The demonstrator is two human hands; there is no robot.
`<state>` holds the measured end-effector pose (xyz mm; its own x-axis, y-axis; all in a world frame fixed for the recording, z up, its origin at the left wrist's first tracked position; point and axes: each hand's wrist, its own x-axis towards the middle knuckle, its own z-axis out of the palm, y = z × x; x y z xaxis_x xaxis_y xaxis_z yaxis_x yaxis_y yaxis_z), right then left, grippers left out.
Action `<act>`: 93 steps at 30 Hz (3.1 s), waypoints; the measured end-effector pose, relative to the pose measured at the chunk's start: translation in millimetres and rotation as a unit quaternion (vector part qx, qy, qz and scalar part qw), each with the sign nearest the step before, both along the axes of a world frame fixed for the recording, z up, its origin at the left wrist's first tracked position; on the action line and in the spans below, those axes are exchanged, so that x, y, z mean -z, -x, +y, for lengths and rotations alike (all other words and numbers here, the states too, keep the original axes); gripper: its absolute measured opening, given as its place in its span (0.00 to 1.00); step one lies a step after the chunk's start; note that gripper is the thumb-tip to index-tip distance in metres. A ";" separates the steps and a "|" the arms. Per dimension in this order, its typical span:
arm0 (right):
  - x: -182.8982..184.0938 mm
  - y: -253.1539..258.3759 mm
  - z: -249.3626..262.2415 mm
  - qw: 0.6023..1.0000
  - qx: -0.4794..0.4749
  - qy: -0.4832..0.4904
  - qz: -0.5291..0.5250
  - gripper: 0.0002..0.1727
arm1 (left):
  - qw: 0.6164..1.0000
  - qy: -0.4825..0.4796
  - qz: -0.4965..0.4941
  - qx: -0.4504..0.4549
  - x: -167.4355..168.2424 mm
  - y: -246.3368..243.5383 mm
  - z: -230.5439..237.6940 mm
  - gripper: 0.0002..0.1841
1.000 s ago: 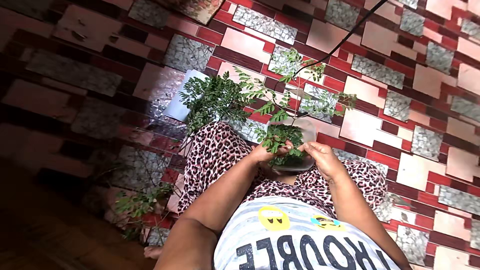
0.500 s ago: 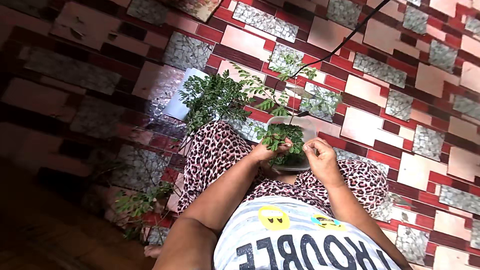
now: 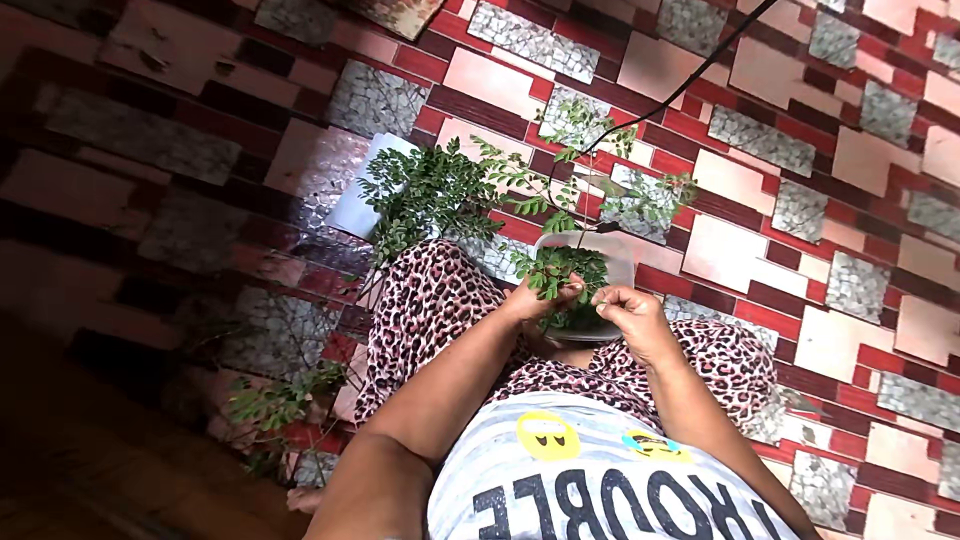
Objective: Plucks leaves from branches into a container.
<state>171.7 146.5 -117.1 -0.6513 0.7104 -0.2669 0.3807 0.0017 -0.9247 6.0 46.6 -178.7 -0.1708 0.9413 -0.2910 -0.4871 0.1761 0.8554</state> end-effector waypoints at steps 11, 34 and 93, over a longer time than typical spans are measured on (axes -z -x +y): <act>11.9 9.3 -0.1 0.997 -0.001 0.040 -0.058 0.05 | 0.999 0.031 -0.013 -0.024 2.3 -7.7 4.7 0.06; -88.0 -46.0 19.7 0.903 -0.154 -0.372 -0.151 0.14 | 0.938 -0.089 0.276 0.190 -66.8 -11.1 2.9 0.09; -0.3 -2.4 20.8 0.989 -0.037 0.075 -0.121 0.06 | 0.990 0.034 0.021 0.134 -2.1 1.8 4.1 0.02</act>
